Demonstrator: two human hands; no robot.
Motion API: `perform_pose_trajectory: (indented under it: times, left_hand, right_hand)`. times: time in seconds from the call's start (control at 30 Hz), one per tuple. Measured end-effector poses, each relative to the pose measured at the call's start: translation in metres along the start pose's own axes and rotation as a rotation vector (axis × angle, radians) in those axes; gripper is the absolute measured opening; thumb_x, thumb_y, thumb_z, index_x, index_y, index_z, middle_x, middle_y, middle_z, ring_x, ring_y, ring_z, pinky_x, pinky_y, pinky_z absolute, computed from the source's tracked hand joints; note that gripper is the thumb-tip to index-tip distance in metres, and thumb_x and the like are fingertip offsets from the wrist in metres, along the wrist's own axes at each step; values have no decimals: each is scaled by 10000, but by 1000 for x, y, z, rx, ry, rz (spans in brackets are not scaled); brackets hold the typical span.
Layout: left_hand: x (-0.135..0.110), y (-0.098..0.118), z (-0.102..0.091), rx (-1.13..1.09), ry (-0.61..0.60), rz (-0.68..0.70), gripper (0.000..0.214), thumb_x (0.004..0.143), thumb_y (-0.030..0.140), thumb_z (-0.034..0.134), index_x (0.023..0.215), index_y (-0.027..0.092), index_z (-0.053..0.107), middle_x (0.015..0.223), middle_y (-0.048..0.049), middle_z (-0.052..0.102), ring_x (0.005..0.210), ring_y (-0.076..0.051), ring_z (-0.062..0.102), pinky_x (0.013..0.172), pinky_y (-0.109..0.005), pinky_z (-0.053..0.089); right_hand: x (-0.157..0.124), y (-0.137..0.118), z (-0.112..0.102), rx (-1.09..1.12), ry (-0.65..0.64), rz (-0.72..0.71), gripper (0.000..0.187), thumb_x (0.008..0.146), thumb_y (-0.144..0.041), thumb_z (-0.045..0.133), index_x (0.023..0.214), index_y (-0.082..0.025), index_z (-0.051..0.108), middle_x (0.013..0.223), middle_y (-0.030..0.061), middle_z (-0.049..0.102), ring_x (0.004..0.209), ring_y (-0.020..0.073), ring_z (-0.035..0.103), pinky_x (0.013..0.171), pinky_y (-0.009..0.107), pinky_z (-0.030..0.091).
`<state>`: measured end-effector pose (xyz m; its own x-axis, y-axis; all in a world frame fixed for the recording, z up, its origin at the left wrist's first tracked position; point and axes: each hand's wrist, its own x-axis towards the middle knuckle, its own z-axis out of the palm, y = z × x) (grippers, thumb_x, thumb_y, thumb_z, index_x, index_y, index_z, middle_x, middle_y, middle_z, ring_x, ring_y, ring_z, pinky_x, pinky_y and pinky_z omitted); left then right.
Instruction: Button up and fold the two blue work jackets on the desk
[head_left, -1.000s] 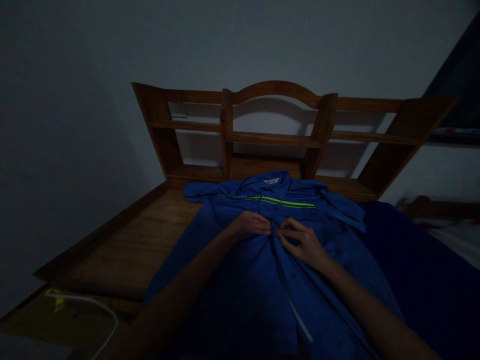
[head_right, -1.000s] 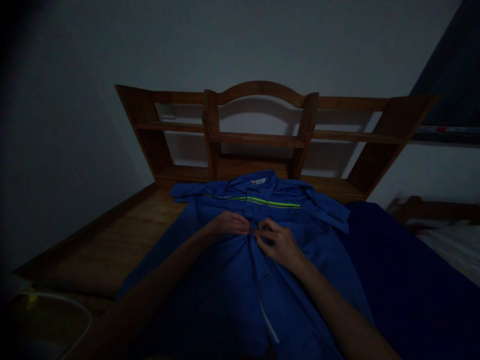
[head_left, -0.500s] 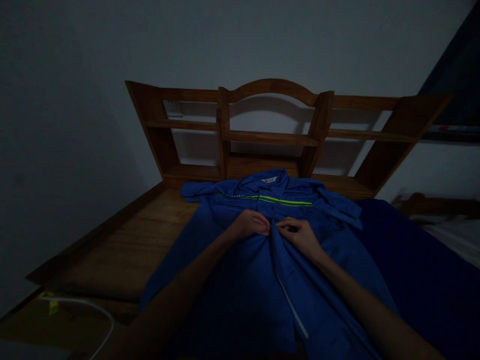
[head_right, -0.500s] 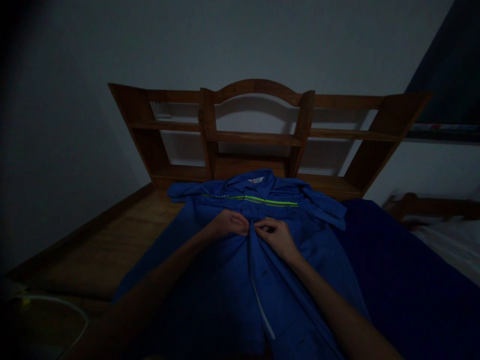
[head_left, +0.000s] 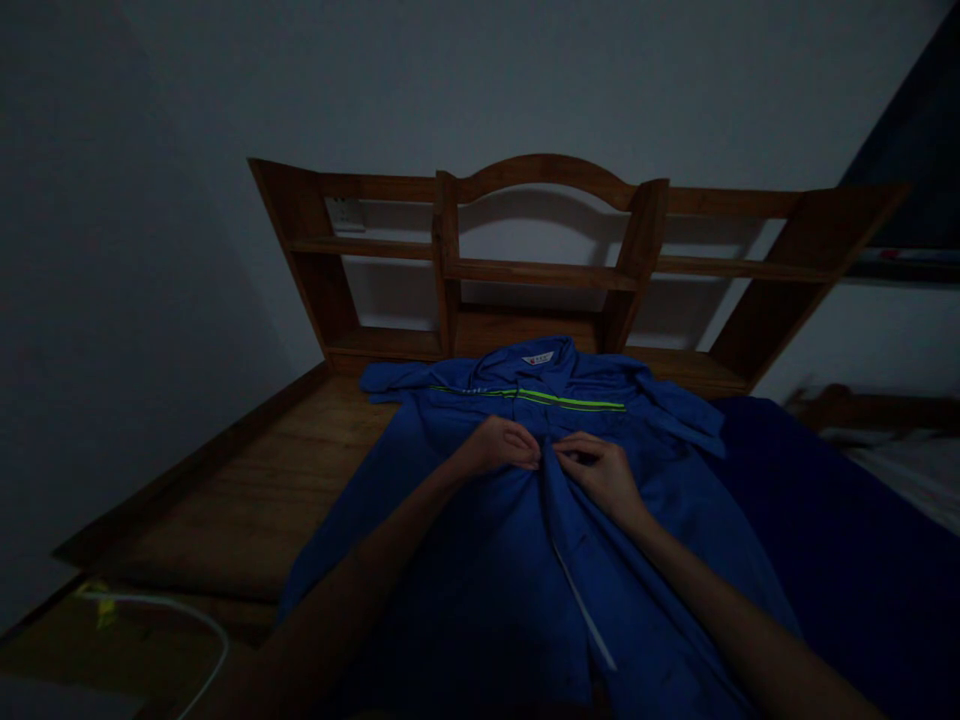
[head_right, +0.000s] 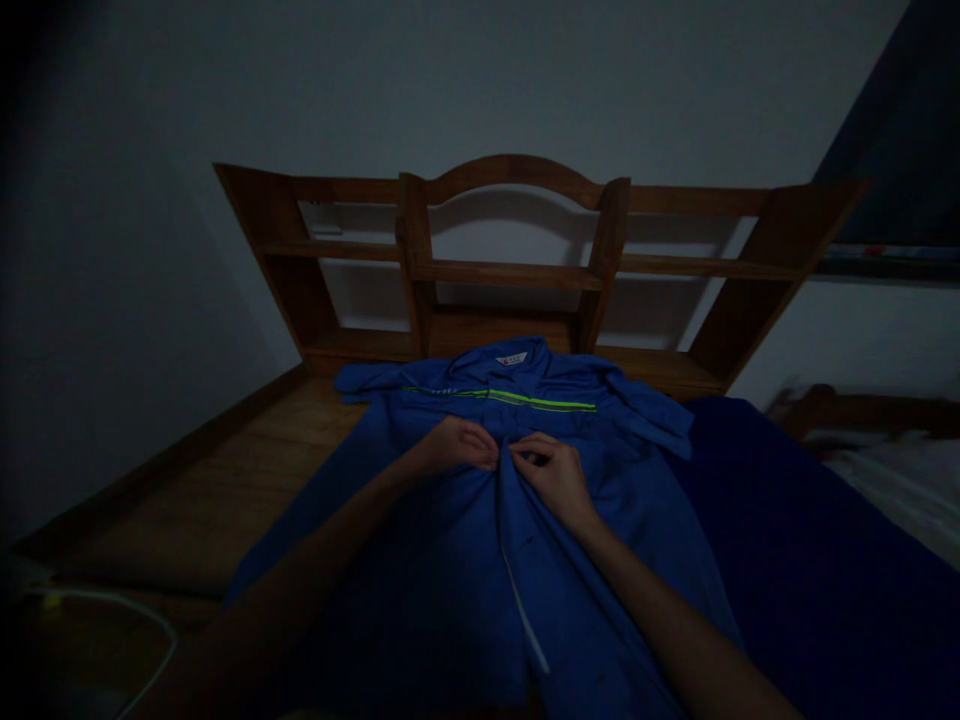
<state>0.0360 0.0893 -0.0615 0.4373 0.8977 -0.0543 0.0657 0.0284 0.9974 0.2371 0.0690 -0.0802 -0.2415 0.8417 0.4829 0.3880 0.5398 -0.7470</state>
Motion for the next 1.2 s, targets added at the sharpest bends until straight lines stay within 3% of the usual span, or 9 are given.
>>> perform_pose_trajectory:
  times: [0.27,0.4,0.57,0.73,0.97,1.2]
  left_hand:
    - [1,-4,2,21,-15,6,282,555,256,792,759,96,679,723,-70,715,687,-180,674,706,-278,537]
    - [3,-5,3,-133,-46,-121,402,497,294,836,796,93,658,724,-66,710,705,-190,679,769,-324,537]
    - [5,-9,6,-185,29,-239,487,539,401,820,852,84,623,705,-82,699,694,-192,684,783,-350,542]
    - [3,-12,7,-180,-14,-208,488,487,329,855,837,98,606,766,-68,697,717,-173,679,787,-330,538]
    - [8,-20,-2,-190,-82,-185,452,464,235,854,816,115,598,648,14,650,634,-118,646,749,-302,528]
    - [11,-23,-2,-166,-45,-205,425,484,201,848,823,129,602,696,-7,662,705,-145,654,806,-353,516]
  right_hand:
    - [8,6,-7,130,-177,206,195,731,-272,624,870,-151,688,760,14,665,567,101,532,525,205,424]
    - [7,10,-6,124,-254,156,172,748,-267,606,861,-149,659,798,20,658,605,100,545,559,203,439]
    - [4,7,-3,-26,-292,57,127,773,-222,587,881,-174,634,761,-1,637,615,101,554,571,200,426]
    - [1,-1,-4,-150,-294,-13,112,781,-215,604,890,-201,622,715,-20,612,614,107,559,559,203,407]
    - [1,-2,-7,-146,-306,-18,119,784,-267,629,878,-194,618,743,-6,629,620,117,573,567,219,425]
    - [1,0,-8,-144,-319,-13,110,791,-254,617,886,-199,619,727,-11,638,618,115,582,574,217,424]
